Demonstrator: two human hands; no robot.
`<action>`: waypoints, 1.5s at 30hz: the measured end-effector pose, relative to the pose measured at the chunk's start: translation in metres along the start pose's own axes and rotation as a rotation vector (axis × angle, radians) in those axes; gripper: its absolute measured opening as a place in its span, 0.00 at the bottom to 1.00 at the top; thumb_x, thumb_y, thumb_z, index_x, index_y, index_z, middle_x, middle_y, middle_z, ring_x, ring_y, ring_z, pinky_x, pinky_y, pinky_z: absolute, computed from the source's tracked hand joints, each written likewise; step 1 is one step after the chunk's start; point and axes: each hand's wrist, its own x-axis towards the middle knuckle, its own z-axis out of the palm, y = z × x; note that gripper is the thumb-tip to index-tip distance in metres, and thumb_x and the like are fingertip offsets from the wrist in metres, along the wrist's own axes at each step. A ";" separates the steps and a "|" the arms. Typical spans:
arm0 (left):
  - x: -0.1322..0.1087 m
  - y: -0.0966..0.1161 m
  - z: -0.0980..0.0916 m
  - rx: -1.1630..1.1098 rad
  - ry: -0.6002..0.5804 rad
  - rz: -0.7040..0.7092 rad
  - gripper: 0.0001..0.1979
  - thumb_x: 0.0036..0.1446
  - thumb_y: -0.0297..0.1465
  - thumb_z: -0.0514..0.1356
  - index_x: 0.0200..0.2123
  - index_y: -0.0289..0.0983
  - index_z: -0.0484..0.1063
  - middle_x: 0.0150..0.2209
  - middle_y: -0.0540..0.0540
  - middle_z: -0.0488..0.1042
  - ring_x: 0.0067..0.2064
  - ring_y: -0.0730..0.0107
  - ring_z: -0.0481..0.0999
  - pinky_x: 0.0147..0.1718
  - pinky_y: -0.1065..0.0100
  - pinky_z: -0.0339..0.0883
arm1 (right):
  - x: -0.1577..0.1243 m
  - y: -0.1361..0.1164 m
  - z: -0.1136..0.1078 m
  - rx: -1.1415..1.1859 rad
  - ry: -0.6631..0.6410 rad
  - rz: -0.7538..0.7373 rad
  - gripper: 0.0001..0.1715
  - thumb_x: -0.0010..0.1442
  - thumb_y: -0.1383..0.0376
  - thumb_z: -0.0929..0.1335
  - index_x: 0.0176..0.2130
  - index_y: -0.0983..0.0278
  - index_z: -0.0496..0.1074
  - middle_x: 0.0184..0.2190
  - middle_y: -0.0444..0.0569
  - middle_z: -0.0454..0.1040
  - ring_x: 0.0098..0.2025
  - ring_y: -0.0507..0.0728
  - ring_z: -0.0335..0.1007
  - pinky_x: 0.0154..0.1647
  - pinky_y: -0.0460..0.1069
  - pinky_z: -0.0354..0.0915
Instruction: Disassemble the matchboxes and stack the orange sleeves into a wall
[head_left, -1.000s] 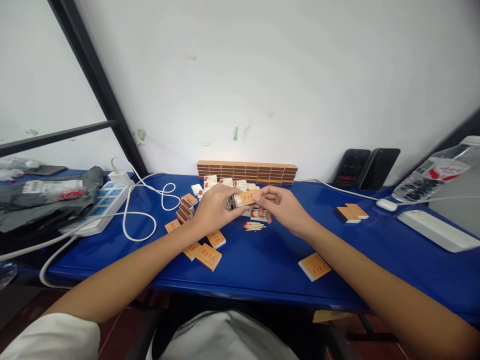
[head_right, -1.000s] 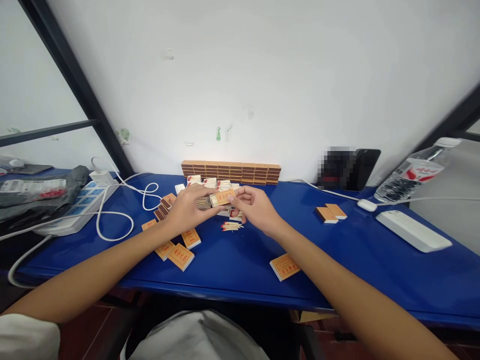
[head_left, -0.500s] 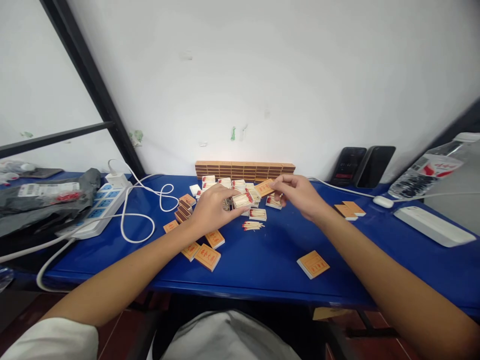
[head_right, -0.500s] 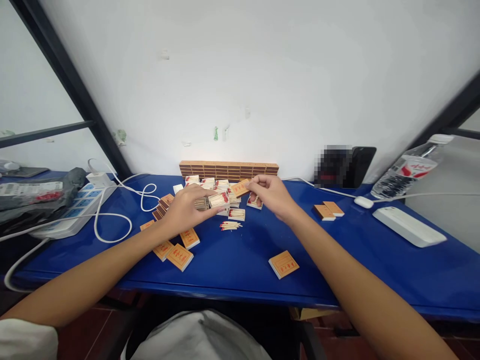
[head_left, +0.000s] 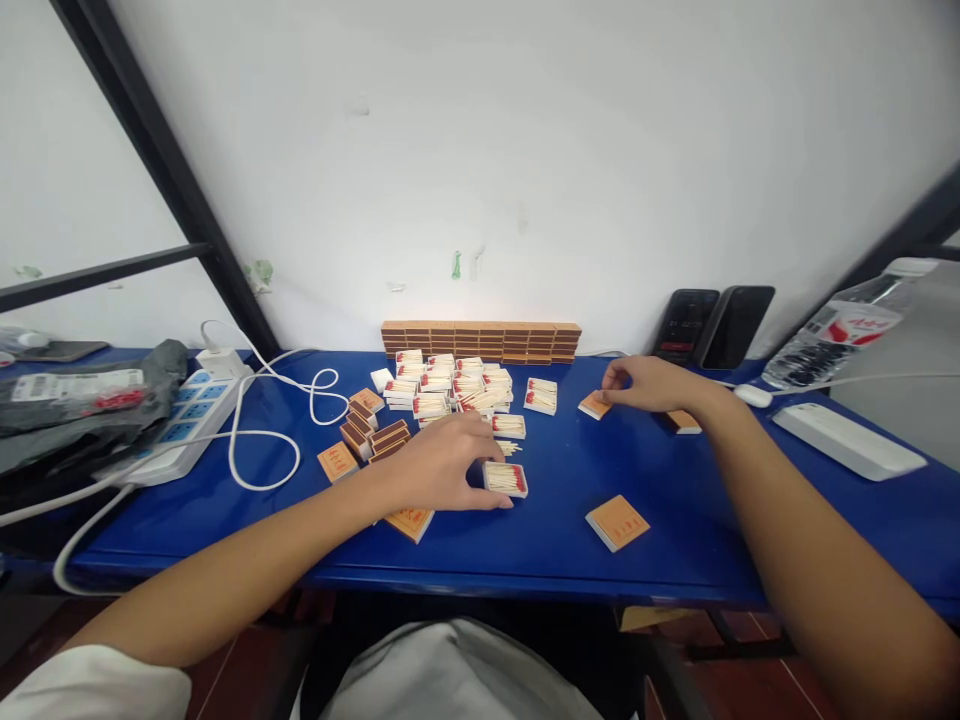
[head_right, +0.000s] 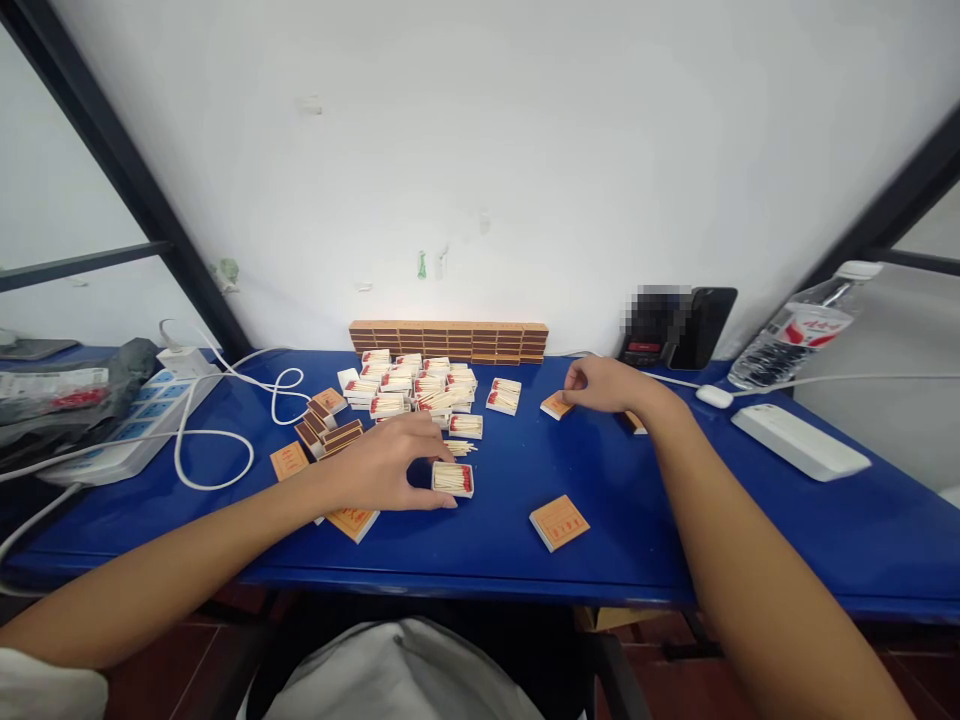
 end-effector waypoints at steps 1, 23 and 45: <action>0.000 0.000 0.000 0.005 -0.022 -0.008 0.21 0.57 0.48 0.72 0.42 0.36 0.82 0.34 0.44 0.77 0.39 0.57 0.76 0.39 0.60 0.68 | 0.000 -0.002 0.000 -0.035 0.022 -0.018 0.18 0.52 0.50 0.75 0.34 0.61 0.75 0.37 0.55 0.82 0.41 0.65 0.77 0.40 0.55 0.69; 0.001 -0.002 0.004 0.086 0.094 0.163 0.23 0.65 0.47 0.65 0.52 0.36 0.79 0.38 0.41 0.79 0.41 0.56 0.80 0.43 0.58 0.72 | -0.103 -0.078 0.010 0.044 -0.442 -0.376 0.31 0.36 0.56 0.82 0.42 0.56 0.79 0.42 0.48 0.80 0.43 0.65 0.76 0.39 0.53 0.70; 0.002 -0.018 -0.018 0.044 0.607 -0.081 0.16 0.60 0.36 0.70 0.50 0.39 0.77 0.45 0.42 0.82 0.47 0.57 0.81 0.48 0.55 0.74 | -0.036 -0.132 0.044 0.854 0.035 -0.623 0.29 0.51 0.55 0.82 0.49 0.59 0.74 0.52 0.53 0.76 0.49 0.60 0.76 0.49 0.56 0.76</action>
